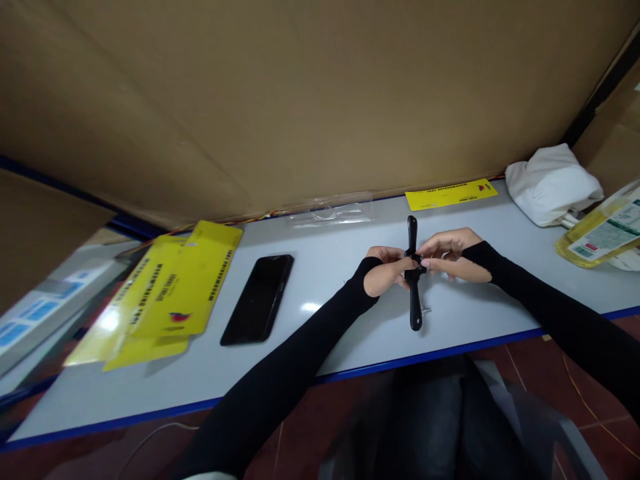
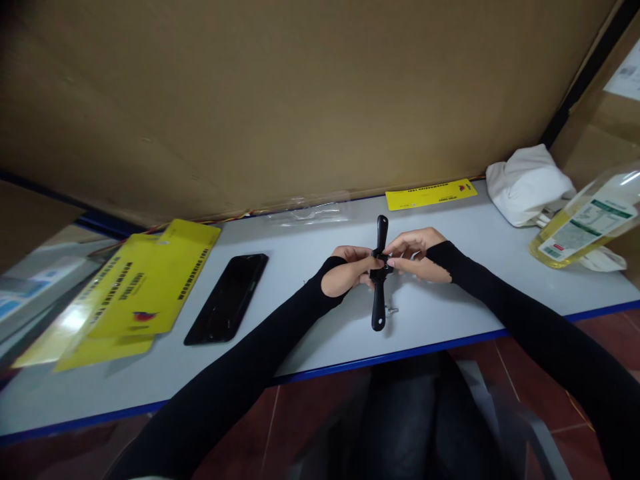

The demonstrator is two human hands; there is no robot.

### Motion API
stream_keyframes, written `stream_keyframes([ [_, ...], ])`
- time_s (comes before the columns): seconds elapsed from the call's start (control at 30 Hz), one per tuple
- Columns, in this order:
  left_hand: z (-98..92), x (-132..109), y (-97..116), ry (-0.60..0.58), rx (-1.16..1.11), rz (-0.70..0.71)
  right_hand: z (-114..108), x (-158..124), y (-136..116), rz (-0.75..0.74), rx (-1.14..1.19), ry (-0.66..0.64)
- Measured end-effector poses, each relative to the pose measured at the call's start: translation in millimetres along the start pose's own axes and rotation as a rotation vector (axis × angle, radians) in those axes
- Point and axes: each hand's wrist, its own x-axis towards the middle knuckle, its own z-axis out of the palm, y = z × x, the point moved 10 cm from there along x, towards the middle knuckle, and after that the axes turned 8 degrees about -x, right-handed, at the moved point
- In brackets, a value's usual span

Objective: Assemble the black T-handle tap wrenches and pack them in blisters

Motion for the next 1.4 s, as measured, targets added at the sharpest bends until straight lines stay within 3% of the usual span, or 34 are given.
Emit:
stream_keyframes([
  [0.33, 0.7, -3.6, 2.6, 0.057, -0.006, -0.011, 0.7, 0.1, 1.9, 0.01, 0.024, 0.025],
  [0.47, -3.3, -0.5, 0.2, 0.085, 0.027, 0.0, 0.6, 0.1, 2.2, -0.018, -0.066, 0.035],
  [0.6, -10.7, 2.1, 0.1, 0.13, 0.045, 0.001, -11.3, -4.8, -16.3, -0.192, -0.299, 0.213],
  [0.67, -13.8, 2.7, 4.1, 0.148, 0.055, 0.018, -10.5, -10.5, -29.8, -0.307, -0.337, 0.235],
  [0.87, -27.9, 3.9, 20.4, 0.238, 0.088, 0.111, 26.7, -26.2, -47.4, -0.478, -0.322, -0.112],
  [1.07, -24.9, 0.9, 31.3, 0.172, 0.114, 0.244, 61.9, -30.1, -26.3, -0.489, -0.473, -0.333],
  [1.17, -20.1, -2.9, 30.7, 0.148, 0.128, 0.245, 66.1, -28.1, -20.1, -0.466, -0.426, -0.379],
  [1.27, -16.3, -6.2, 31.2, 0.137, 0.119, 0.247, 53.5, -22.5, -22.3, -0.397, -0.339, -0.306],
  [1.4, -14.5, -7.5, 31.3, 0.13, 0.093, 0.248, 10.5, -15.4, -34.4, -0.327, -0.229, 0.024],
])
